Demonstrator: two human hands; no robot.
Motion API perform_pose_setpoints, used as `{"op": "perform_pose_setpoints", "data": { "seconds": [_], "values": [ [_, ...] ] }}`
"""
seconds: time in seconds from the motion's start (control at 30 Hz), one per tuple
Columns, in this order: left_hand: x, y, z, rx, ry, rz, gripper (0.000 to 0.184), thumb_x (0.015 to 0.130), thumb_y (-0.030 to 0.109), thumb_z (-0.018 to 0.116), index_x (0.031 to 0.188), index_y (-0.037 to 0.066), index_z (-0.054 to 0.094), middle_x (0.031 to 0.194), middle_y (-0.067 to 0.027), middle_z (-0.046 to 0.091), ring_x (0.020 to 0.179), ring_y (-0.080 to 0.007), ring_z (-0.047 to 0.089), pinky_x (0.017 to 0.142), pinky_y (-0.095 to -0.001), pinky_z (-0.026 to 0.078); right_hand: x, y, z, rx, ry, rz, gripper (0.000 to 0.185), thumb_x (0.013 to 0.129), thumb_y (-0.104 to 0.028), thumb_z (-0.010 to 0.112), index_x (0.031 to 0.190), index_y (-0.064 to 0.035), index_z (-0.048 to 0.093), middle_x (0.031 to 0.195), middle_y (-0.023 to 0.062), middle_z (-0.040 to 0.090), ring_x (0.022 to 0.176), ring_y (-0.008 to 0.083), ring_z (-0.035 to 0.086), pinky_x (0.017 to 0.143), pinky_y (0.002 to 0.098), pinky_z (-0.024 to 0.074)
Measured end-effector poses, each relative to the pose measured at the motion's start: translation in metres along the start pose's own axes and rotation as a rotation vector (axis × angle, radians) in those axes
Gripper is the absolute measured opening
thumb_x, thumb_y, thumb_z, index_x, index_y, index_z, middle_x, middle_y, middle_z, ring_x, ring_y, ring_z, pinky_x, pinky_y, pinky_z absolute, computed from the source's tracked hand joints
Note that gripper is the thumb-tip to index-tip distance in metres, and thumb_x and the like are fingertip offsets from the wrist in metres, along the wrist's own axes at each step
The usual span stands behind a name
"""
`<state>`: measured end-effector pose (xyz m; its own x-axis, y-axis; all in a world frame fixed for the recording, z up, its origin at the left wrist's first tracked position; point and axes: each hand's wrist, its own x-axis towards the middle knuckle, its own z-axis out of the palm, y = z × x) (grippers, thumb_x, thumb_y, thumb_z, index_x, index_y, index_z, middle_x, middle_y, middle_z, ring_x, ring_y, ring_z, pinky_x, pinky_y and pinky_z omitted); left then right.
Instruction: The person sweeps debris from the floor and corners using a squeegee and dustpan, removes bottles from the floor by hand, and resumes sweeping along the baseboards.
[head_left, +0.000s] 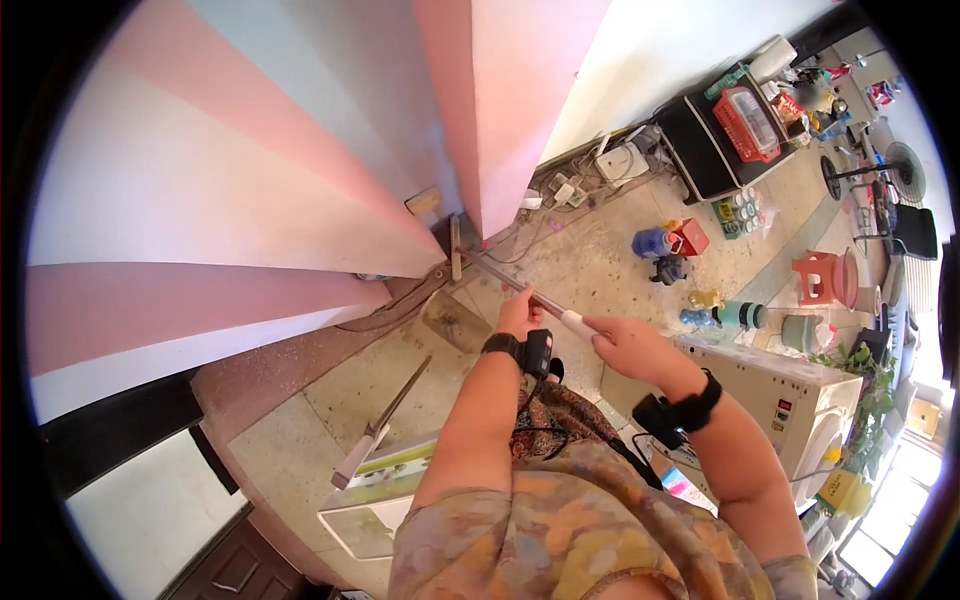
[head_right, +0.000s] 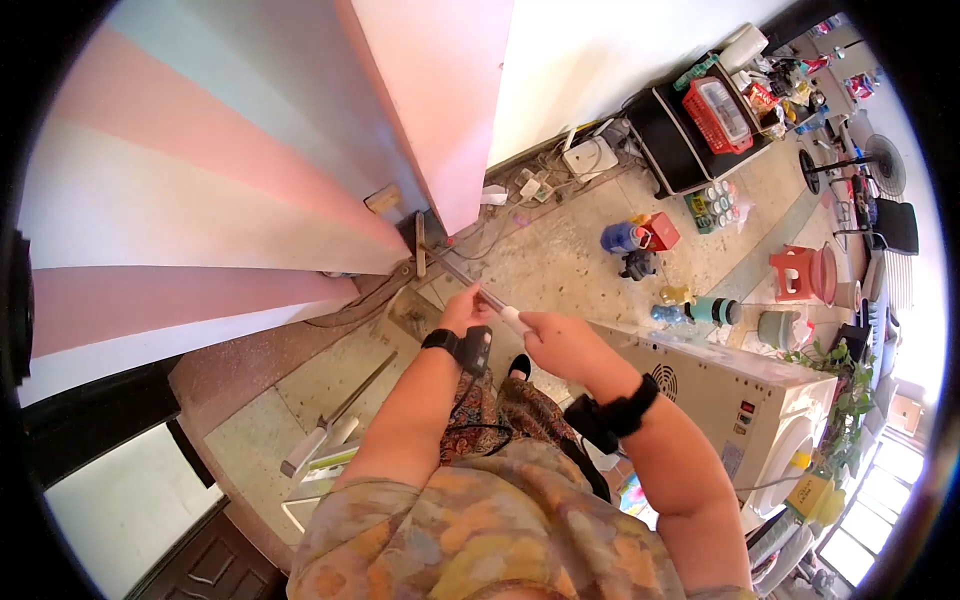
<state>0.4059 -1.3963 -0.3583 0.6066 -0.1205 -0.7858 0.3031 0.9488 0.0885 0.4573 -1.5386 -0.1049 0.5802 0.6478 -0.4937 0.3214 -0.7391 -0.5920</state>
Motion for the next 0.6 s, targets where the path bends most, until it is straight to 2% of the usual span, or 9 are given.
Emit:
{"op": "perform_pose_setpoints", "data": {
  "seconds": [0.03,0.1,0.13,0.17,0.27,0.33,0.4,0.47,0.6],
  "values": [
    [0.000,-0.001,0.002,0.104,0.113,0.026,0.019,0.084,0.015,0.048,0.069,0.003,0.043,0.062,-0.0064,0.043,0.048,-0.0122,0.039,0.039,-0.0243,0.029,0.003,-0.003,-0.002,0.000,-0.004,0.003,0.033,0.079,-0.017,0.041,0.108,-0.0035,0.052,0.068,0.0130,0.057,0.060,0.0229,0.056,0.060,0.0333,0.0443],
    [0.009,-0.006,-0.002,0.238,0.095,-0.017,0.020,0.085,0.016,0.046,0.071,0.003,0.043,0.060,-0.0057,0.041,0.047,-0.0119,0.035,0.040,-0.0250,0.028,0.004,-0.014,-0.014,0.341,-0.236,0.474,0.033,0.079,-0.017,0.042,0.107,-0.0028,0.053,0.073,0.0145,0.059,0.064,0.0260,0.057,0.062,0.0351,0.0445],
    [0.020,-0.010,-0.008,0.376,0.073,-0.058,0.021,0.087,0.018,0.044,0.073,0.003,0.042,0.058,-0.0050,0.039,0.047,-0.0116,0.032,0.042,-0.0258,0.027,-0.001,-0.016,-0.019,0.344,-0.234,0.474,0.033,0.079,-0.017,0.042,0.107,-0.0028,0.053,0.073,0.0145,0.059,0.064,0.0260,0.057,0.062,0.0351,0.0445],
    [0.042,-0.017,-0.023,0.313,-0.015,-0.164,0.020,0.085,0.017,0.046,0.073,0.003,0.042,0.058,-0.0054,0.040,0.046,-0.0124,0.033,0.040,-0.0258,0.027,-0.009,-0.013,-0.026,0.300,-0.206,0.447,0.033,0.079,-0.016,0.042,0.107,-0.0028,0.053,0.074,0.0145,0.059,0.064,0.0263,0.057,0.062,0.0355,0.0446],
    [-0.024,-0.022,0.040,0.196,0.115,-0.093,0.018,0.082,0.015,0.050,0.071,0.001,0.045,0.061,-0.0090,0.047,0.048,-0.0134,0.041,0.040,-0.0254,0.033,-0.030,-0.003,-0.031,0.191,-0.121,0.242,0.032,0.078,-0.015,0.043,0.106,-0.0036,0.053,0.074,0.0164,0.059,0.062,0.0275,0.057,0.060,0.0349,0.0446],
    [-0.029,-0.027,0.039,0.082,0.089,-0.095,0.017,0.082,0.016,0.049,0.072,0.003,0.046,0.062,-0.0076,0.048,0.049,-0.0136,0.042,0.041,-0.0255,0.033,-0.044,-0.015,-0.043,0.060,-0.047,0.141,0.032,0.078,-0.015,0.044,0.107,-0.0044,0.054,0.073,0.0189,0.058,0.062,0.0314,0.056,0.060,0.0352,0.0445],
    [-0.033,-0.026,0.039,-0.048,-0.058,-0.030,0.017,0.083,0.017,0.049,0.071,0.005,0.046,0.062,-0.0055,0.048,0.049,-0.0135,0.043,0.042,-0.0253,0.032,-0.043,-0.028,-0.045,0.019,-0.060,0.140,0.031,0.076,-0.014,0.046,0.105,-0.0051,0.055,0.068,0.0197,0.056,0.064,0.0341,0.055,0.059,0.0365,0.0448],
    [-0.033,-0.015,0.041,-0.079,-0.050,0.010,0.018,0.084,0.018,0.047,0.069,0.006,0.046,0.061,-0.0043,0.047,0.048,-0.0132,0.042,0.041,-0.0255,0.031,-0.031,-0.035,-0.042,-0.214,0.027,-0.045,0.025,0.074,-0.013,0.048,0.095,-0.0042,0.058,0.064,0.0174,0.056,0.064,0.0336,0.056,0.058,0.0382,0.0454],
    [-0.023,0.021,0.038,-0.124,0.085,0.160,0.022,0.083,0.017,0.045,0.064,0.005,0.043,0.055,-0.0043,0.041,0.045,-0.0130,0.038,0.039,-0.0260,0.027,0.012,-0.063,-0.024,-0.415,0.003,-0.093,0.018,0.071,-0.011,0.050,0.084,-0.0030,0.059,0.063,0.0159,0.056,0.065,0.0324,0.058,0.056,0.0394,0.0462]
  ]
}}
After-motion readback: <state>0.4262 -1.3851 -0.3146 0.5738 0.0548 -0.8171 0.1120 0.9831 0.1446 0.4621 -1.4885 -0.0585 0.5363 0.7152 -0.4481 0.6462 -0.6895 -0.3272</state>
